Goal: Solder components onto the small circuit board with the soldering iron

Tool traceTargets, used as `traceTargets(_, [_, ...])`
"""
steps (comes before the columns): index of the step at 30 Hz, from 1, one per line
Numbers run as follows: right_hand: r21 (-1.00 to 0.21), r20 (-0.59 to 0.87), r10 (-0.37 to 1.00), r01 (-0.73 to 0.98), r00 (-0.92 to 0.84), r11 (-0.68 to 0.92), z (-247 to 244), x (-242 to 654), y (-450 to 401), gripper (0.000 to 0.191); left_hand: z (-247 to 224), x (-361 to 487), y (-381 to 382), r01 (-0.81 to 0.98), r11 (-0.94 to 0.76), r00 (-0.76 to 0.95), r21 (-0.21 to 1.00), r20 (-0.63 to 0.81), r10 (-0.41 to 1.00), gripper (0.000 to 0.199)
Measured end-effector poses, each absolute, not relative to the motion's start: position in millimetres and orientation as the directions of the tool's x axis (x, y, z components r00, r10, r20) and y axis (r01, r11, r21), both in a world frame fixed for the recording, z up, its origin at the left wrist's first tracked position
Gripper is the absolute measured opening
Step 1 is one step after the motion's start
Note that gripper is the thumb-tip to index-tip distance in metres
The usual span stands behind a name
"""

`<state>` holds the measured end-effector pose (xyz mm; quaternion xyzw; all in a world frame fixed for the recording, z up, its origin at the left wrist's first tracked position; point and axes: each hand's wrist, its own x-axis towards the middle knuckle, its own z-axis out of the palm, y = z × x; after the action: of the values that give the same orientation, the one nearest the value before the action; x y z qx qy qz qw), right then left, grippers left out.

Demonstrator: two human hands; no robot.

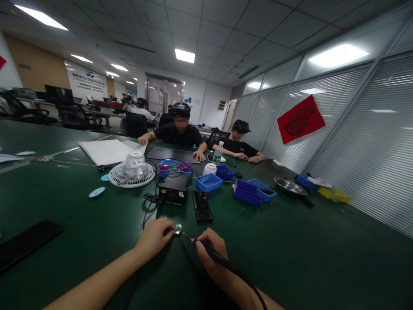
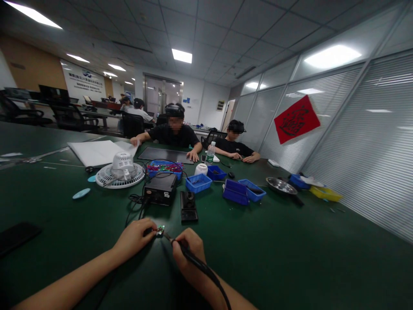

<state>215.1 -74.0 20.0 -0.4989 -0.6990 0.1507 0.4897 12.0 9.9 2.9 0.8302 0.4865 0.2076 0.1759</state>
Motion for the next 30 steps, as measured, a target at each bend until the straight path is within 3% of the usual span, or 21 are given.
traceTargets(30, [-0.685,0.524,0.849,0.563,-0.058,0.462,25.5,214.3,-73.4,0.016,6.7,12.0,8.8,0.735,-0.456,0.44,0.502,0.16,0.884,0.016])
